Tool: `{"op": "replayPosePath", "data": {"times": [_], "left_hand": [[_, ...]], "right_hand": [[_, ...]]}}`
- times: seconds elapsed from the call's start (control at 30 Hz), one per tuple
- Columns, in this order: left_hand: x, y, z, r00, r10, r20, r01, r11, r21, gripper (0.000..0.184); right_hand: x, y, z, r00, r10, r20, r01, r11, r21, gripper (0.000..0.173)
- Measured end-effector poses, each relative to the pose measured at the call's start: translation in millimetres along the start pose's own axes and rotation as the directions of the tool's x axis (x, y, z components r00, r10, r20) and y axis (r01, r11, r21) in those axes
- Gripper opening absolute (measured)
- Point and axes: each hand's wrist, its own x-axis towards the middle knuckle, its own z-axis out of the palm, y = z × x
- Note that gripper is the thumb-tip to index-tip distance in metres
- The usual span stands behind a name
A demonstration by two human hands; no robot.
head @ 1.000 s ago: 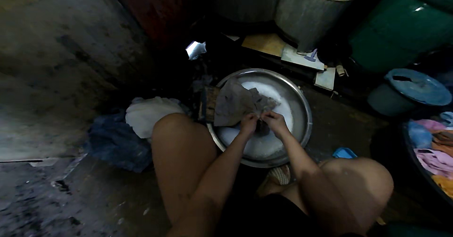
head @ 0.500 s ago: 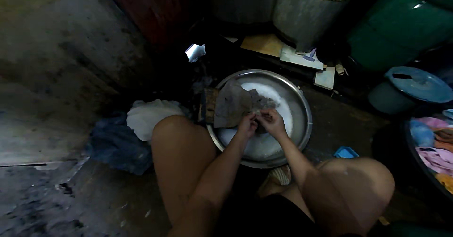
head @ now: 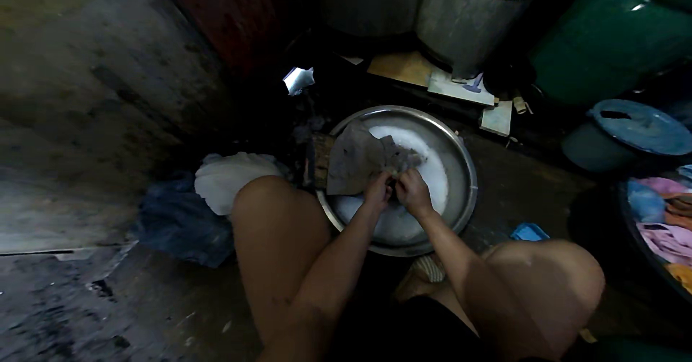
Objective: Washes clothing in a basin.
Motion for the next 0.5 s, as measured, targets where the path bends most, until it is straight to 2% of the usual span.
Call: {"op": "replayPosePath", "data": {"times": [0.1, 0.2, 0.4, 0.5], "left_hand": [[5.3, -3.0, -3.6, 0.997, 0.076, 0.008, -0.076, 0.993, 0.088, 0.016], [5.7, -3.2, -4.0, 0.995, 0.098, 0.017, -0.099, 0.986, 0.135, 0.022], [3.0, -2.4, 0.2, 0.993, 0.114, -0.024, -0.109, 0.984, 0.140, 0.022], [2.0, -4.1, -1.6, 0.988, 0.151, 0.002, -0.149, 0.973, 0.173, 0.021]], "right_hand": [[4.5, -3.2, -8.3, 0.971, 0.203, 0.124, -0.229, 0.942, 0.247, 0.026], [11.9, -1.7, -20.7, 0.904, 0.372, 0.211, -0.427, 0.804, 0.413, 0.033], [16.8, 1.4, -23.1, 0.851, 0.450, 0.269, -0.524, 0.717, 0.459, 0.024], [19.8, -0.7, -25.5, 0.796, 0.520, 0.311, -0.604, 0.651, 0.460, 0.023]]}}
